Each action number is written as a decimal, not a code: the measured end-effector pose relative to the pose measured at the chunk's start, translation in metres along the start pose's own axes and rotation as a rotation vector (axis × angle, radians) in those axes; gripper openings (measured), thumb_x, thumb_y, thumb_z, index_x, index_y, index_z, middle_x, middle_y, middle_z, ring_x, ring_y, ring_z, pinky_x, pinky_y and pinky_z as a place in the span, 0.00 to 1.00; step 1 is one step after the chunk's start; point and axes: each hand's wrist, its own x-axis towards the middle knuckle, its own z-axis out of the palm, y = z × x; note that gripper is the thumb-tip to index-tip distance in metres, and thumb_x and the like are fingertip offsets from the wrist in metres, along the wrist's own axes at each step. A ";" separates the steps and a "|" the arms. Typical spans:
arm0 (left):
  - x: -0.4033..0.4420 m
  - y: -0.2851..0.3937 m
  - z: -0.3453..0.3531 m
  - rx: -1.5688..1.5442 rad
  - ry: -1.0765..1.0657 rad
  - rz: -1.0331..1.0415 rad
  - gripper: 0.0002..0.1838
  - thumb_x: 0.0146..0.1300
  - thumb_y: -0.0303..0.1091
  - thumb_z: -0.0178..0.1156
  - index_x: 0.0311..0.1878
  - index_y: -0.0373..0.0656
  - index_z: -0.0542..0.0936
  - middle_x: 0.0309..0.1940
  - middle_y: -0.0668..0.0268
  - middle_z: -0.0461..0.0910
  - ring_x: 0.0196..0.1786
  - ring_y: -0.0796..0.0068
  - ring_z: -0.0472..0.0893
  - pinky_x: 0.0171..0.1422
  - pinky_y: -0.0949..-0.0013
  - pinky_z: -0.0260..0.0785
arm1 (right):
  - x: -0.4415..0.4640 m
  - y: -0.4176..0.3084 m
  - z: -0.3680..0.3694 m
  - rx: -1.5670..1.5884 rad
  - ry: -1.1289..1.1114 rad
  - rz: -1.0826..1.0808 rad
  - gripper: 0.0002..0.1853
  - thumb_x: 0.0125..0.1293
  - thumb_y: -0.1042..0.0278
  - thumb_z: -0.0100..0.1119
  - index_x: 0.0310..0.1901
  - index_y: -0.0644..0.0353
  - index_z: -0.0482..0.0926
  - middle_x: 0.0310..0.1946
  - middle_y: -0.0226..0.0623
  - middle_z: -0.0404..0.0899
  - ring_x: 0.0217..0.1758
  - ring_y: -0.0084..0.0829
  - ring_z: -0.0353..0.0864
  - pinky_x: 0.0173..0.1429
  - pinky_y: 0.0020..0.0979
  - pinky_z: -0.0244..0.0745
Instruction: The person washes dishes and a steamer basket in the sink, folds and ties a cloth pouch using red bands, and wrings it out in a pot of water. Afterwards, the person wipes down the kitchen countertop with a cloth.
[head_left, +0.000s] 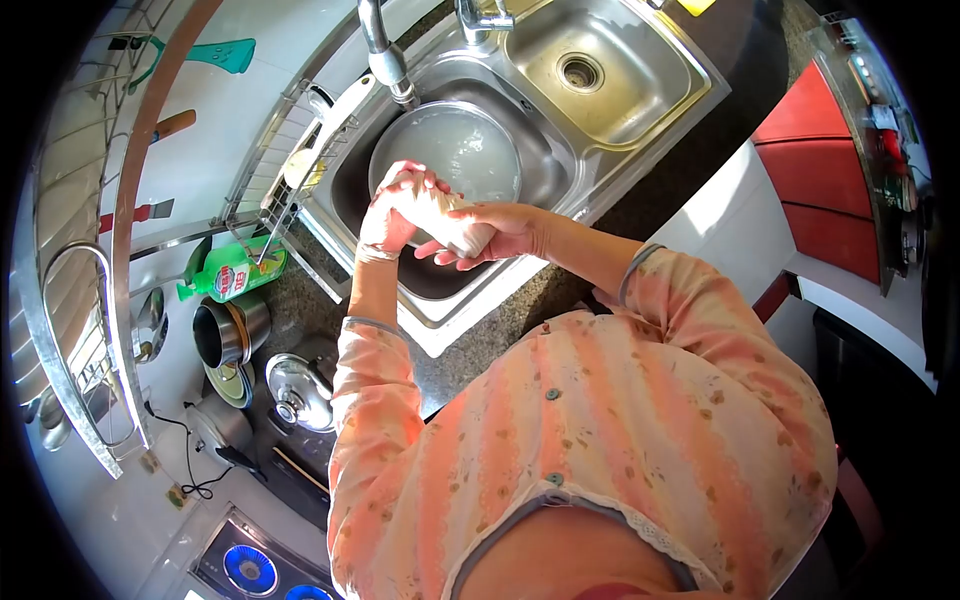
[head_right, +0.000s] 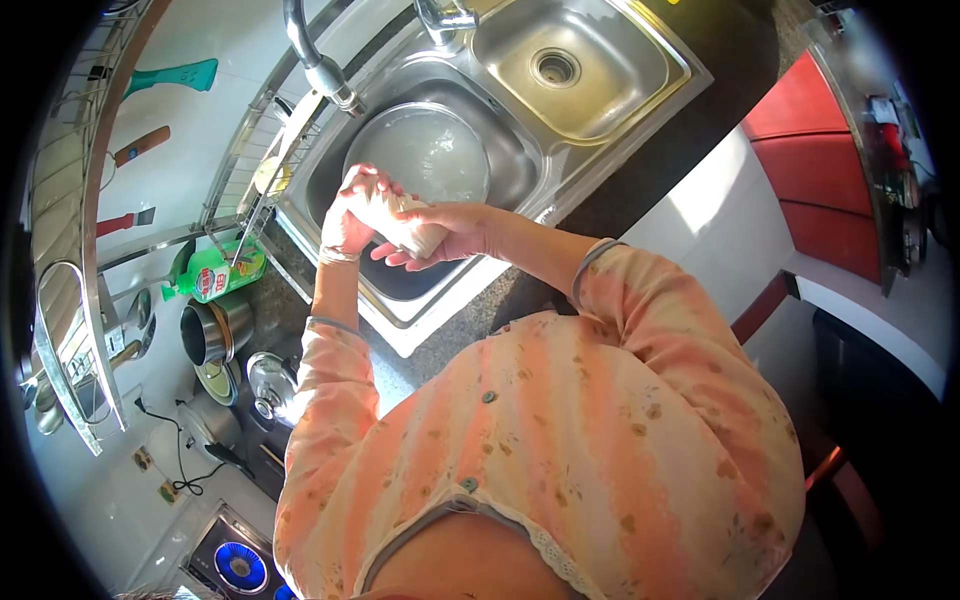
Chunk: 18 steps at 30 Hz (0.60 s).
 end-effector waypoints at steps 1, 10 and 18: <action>0.004 0.000 -0.004 0.050 -0.008 -0.033 0.13 0.60 0.37 0.57 0.44 0.42 0.72 0.36 0.60 0.74 0.47 0.56 0.76 0.59 0.46 0.69 | -0.002 0.001 0.002 0.045 0.080 0.021 0.24 0.61 0.60 0.65 0.55 0.58 0.68 0.50 0.45 0.77 0.41 0.30 0.81 0.36 0.27 0.78; 0.029 -0.016 -0.002 0.539 0.379 -0.180 0.10 0.65 0.35 0.59 0.39 0.36 0.78 0.27 0.66 0.74 0.34 0.72 0.78 0.42 0.69 0.72 | 0.020 -0.001 -0.013 -0.534 0.515 0.072 0.19 0.49 0.66 0.70 0.41 0.58 0.74 0.24 0.29 0.75 0.24 0.23 0.74 0.24 0.26 0.69; 0.044 -0.056 -0.011 0.549 0.818 0.123 0.17 0.66 0.39 0.55 0.28 0.34 0.76 0.16 0.65 0.71 0.17 0.73 0.74 0.23 0.69 0.68 | 0.043 0.023 -0.052 -1.239 0.904 -0.193 0.27 0.46 0.58 0.69 0.45 0.64 0.72 0.30 0.44 0.81 0.33 0.41 0.84 0.39 0.39 0.78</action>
